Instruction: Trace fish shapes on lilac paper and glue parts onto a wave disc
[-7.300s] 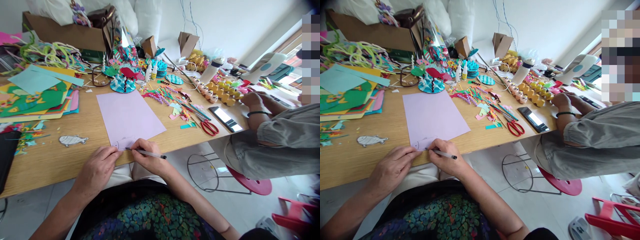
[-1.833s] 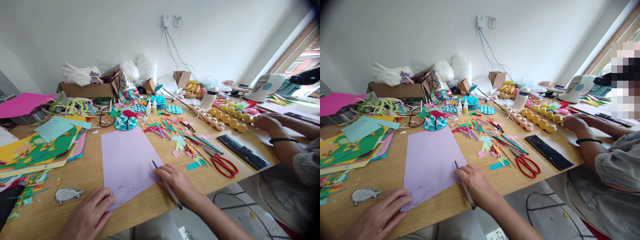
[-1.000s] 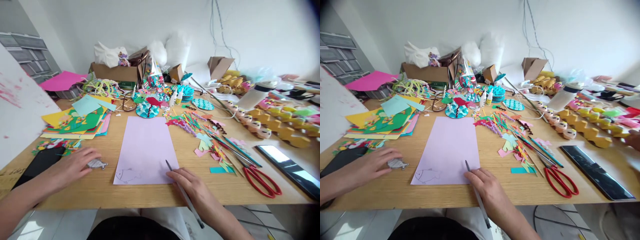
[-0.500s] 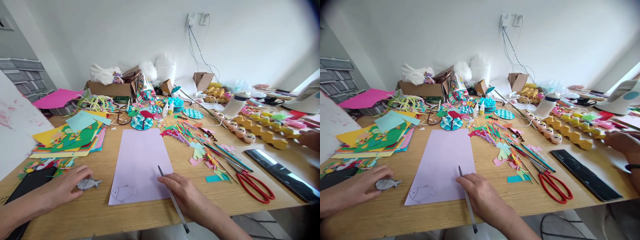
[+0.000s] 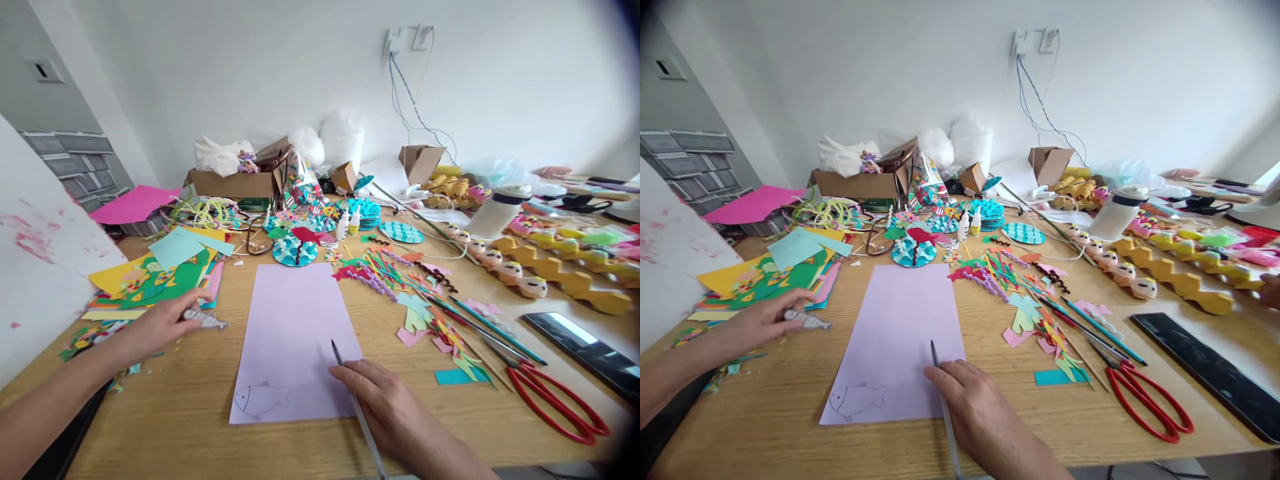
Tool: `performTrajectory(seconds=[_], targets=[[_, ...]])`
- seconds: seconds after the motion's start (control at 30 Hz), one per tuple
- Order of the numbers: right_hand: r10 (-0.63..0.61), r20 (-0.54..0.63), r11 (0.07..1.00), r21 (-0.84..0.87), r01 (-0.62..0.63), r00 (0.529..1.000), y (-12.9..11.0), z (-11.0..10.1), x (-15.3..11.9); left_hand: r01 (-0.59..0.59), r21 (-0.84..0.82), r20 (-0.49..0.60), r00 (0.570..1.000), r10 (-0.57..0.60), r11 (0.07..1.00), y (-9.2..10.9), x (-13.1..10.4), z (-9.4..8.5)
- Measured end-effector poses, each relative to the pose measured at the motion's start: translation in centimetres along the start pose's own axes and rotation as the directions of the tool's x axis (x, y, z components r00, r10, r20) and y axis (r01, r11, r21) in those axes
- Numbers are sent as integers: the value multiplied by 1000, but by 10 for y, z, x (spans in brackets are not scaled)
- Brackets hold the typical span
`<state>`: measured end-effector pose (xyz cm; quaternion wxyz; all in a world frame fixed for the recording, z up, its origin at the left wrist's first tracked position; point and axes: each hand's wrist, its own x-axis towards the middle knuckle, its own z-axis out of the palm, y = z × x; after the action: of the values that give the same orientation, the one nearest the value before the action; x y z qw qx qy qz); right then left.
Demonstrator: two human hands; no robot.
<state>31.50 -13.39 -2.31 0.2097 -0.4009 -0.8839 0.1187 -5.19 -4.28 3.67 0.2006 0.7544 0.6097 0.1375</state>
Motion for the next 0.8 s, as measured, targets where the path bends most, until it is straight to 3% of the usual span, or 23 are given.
performTrajectory(seconds=[0.17,0.3,0.5,0.6,0.67,0.8], targets=[[37,-9,999,-23,-37,999,1,0,-4,31,-238,-10,999,-35,971,10,61,-8],[81,-17,997,-13,-81,997,0,-1,-7,45,-340,-20,998,-55,939,6,99,0],[196,18,972,128,-197,980,4,-14,-6,69,-148,-30,997,-74,987,-21,130,19],[245,14,941,238,-242,969,7,-24,-4,-74,91,-93,992,82,993,-27,131,18],[303,20,918,262,-297,953,9,-29,-2,-182,241,-125,968,216,953,-24,127,15],[411,49,895,167,-413,910,15,-34,4,-192,368,-192,941,277,910,-2,113,16]])
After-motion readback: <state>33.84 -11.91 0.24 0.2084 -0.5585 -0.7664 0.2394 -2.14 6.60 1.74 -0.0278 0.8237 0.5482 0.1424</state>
